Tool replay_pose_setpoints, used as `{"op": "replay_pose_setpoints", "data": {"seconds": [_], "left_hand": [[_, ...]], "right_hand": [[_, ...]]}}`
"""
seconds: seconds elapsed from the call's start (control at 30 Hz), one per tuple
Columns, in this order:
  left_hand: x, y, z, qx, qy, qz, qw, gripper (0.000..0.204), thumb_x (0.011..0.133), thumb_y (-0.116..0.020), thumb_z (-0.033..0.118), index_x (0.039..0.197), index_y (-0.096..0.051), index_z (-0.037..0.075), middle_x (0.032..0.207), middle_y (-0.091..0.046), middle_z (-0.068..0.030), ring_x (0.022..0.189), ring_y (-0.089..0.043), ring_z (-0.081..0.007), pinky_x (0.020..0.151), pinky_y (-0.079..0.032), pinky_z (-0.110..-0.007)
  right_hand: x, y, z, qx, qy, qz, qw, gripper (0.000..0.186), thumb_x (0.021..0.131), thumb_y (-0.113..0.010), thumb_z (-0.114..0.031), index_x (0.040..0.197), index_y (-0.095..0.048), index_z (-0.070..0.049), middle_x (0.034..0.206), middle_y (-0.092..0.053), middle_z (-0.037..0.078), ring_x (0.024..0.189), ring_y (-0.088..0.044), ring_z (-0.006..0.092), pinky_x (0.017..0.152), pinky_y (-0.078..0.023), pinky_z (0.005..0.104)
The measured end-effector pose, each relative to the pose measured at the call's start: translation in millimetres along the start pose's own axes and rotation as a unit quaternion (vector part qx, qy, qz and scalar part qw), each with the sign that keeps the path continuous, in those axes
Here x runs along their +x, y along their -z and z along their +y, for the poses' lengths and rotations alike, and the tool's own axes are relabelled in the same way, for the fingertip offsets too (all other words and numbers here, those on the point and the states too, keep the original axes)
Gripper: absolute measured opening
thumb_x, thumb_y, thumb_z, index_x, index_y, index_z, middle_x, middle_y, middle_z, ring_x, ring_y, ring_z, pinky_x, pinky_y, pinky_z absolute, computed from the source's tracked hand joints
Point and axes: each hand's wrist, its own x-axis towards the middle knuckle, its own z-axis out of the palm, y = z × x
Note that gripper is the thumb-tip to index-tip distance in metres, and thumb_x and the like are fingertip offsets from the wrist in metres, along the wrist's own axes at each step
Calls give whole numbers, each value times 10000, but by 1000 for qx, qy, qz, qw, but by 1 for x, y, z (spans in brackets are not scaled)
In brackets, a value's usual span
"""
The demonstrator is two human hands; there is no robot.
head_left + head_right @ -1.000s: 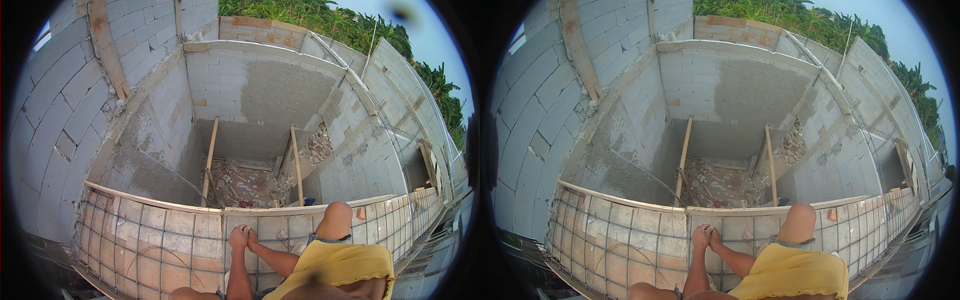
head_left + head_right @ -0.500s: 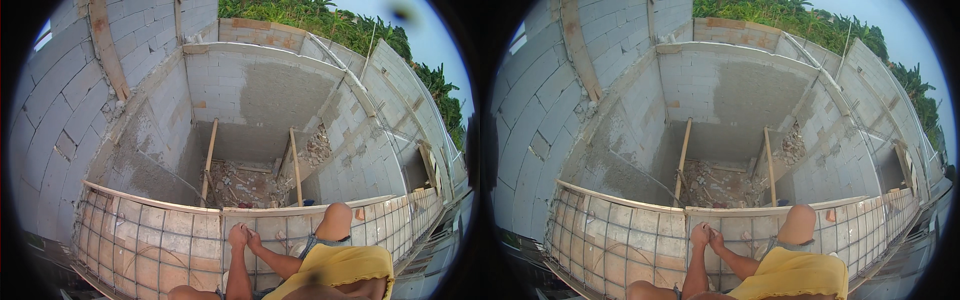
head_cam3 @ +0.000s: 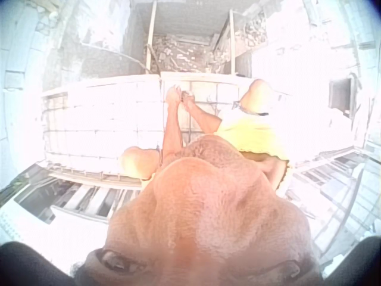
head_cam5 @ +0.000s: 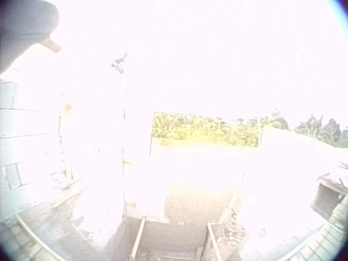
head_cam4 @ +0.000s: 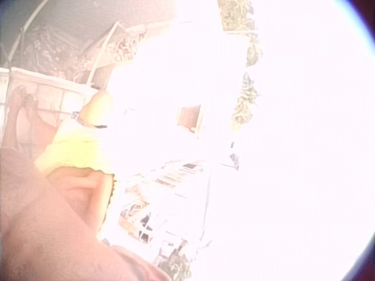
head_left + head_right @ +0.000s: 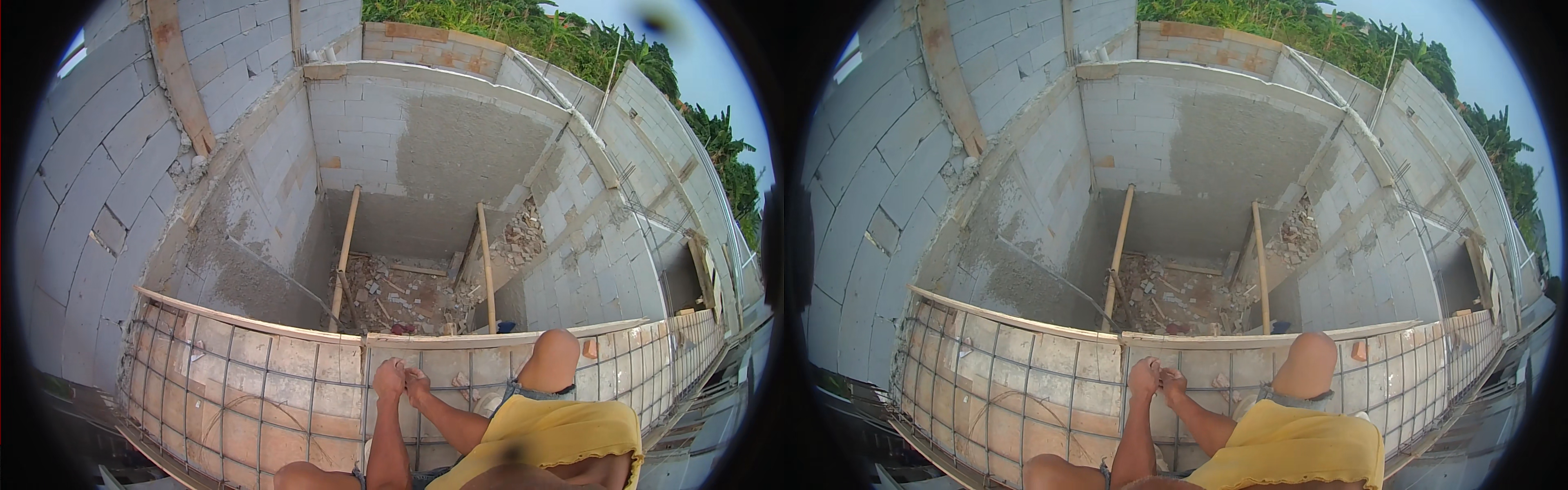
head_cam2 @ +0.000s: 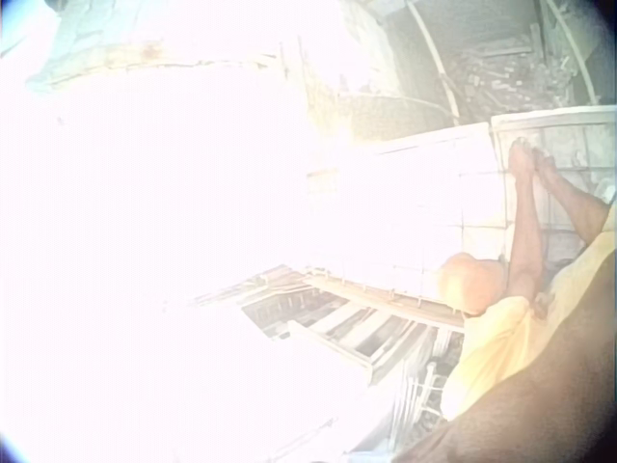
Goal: The person is installing wooden formwork boards and tying rebar with wire to prepare for a concrete beam.
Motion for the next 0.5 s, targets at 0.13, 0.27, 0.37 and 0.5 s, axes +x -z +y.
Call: {"op": "replay_pose_setpoints", "data": {"seconds": [0.13, 0.27, 0.37, 0.5], "left_hand": [[-4, 5, 5, 0, 3, 0, 1000, 259, 880, -574, 299, 1011, -702, 117, 994, -682, -158, 927, -643, -366, 791, -505, -451], [-4, 2, 5, 0, 8, 1, 1000, 261, 883, -569, 300, 1016, -702, 119, 999, -681, -157, 932, -642, -367, 798, -503, -448], [-7, -2, 2, 18, -22, 8, 1000, 262, 888, -562, 301, 1020, -700, 122, 999, -682, -156, 940, -641, -365, 809, -500, -448], [-15, -11, -10, 15, -1, 5, 1000, 260, 893, -550, 297, 1024, -695, 126, 988, -681, -152, 935, -640, -364, 815, -497, -451]], "right_hand": [[-7, -4, 9, 67, 2, 46, 997, 360, 892, -667, -152, 1204, -529, -36, 982, -654, 91, 797, -651, 172, 630, -529, 294], [-4, -9, 10, -74, 103, 83, 989, 321, 894, -650, -132, 1180, -544, -32, 992, -663, 109, 802, -665, 216, 657, -527, 321], [-4, 5, 15, -366, 378, 89, 845, 290, 886, -626, -165, 1139, -576, -33, 952, -659, 128, 844, -652, 270, 753, -509, 359], [-26, 18, 22, -344, 384, -68, 854, 323, 877, -612, -197, 1141, -553, -20, 983, -623, 160, 917, -617, 300, 805, -474, 359]]}}
